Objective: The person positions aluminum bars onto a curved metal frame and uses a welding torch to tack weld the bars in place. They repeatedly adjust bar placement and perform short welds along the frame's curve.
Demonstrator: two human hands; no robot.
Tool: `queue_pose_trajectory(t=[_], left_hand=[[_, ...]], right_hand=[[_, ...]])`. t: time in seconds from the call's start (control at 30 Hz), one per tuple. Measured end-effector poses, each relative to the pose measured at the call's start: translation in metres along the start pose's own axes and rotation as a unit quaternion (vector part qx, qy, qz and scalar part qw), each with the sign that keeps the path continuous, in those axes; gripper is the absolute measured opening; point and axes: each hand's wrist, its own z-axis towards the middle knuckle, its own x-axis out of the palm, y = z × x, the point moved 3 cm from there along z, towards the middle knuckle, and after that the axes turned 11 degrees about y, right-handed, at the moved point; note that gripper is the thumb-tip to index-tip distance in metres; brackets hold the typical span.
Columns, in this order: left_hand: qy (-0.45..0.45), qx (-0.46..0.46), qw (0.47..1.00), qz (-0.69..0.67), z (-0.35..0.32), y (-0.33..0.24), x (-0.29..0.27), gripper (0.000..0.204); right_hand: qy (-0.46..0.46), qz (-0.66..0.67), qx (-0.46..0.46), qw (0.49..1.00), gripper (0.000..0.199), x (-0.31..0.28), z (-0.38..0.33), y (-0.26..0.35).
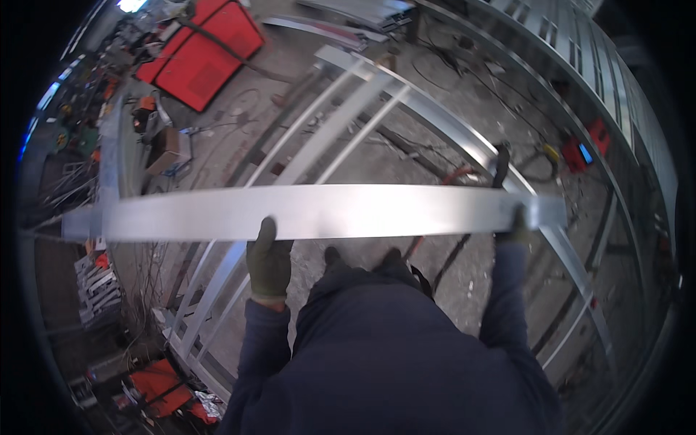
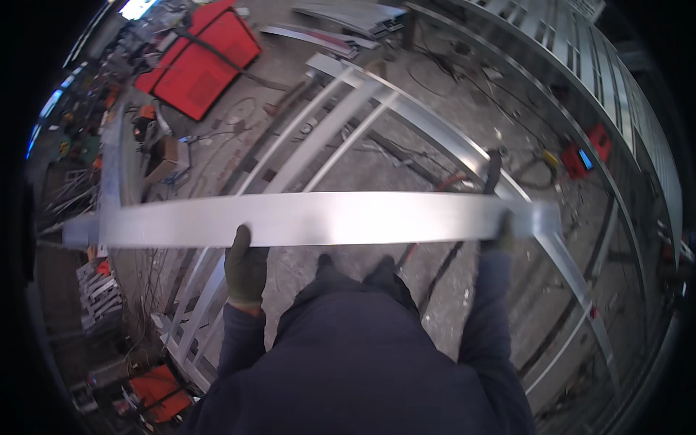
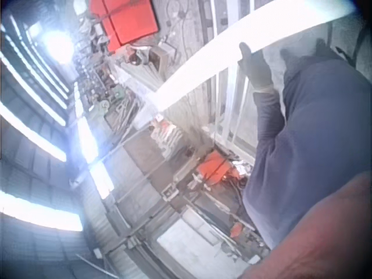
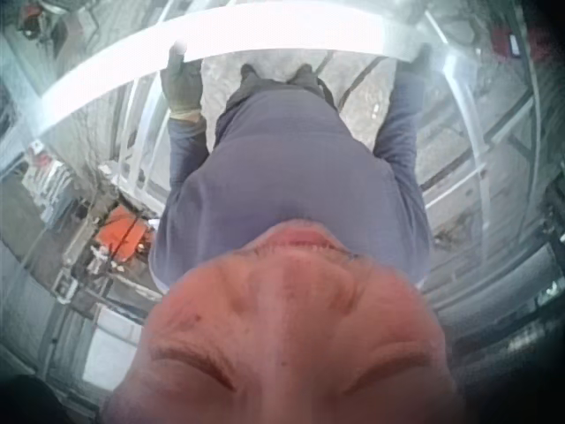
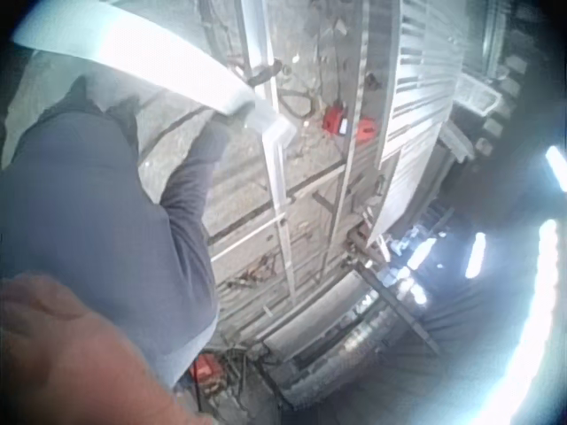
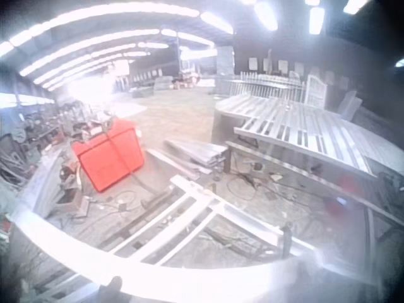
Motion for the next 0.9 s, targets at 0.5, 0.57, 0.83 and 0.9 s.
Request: queue_pose_trajectory(t=[0.5, 0.57, 0.83, 0.9], left_hand=[[-0.47, 0.113, 0.868, -0.114, -0.423, 0.003, -0.439, 0.068], [-0.385, 0.054, 0.906, -0.168, -0.443, 0.01, -0.423, 0.067], [-0.38, 0.025, 0.872, -0.307, -0.43, 0.064, -0.428, 0.056], [-0.399, 0.028, 0.864, -0.304, -0.431, 0.076, -0.45, 0.055]], right_hand=[[-0.131, -0.089, 0.147, 0.976, 0.059, 0.2, -0.023, -0.3], [-0.129, -0.068, 0.17, 0.975, 0.06, 0.217, -0.039, -0.325], [-0.14, -0.458, 0.206, 0.854, 0.103, 0.168, -0.02, -0.42], [-0.133, -0.506, 0.229, 0.821, 0.103, 0.19, -0.019, -0.429]])
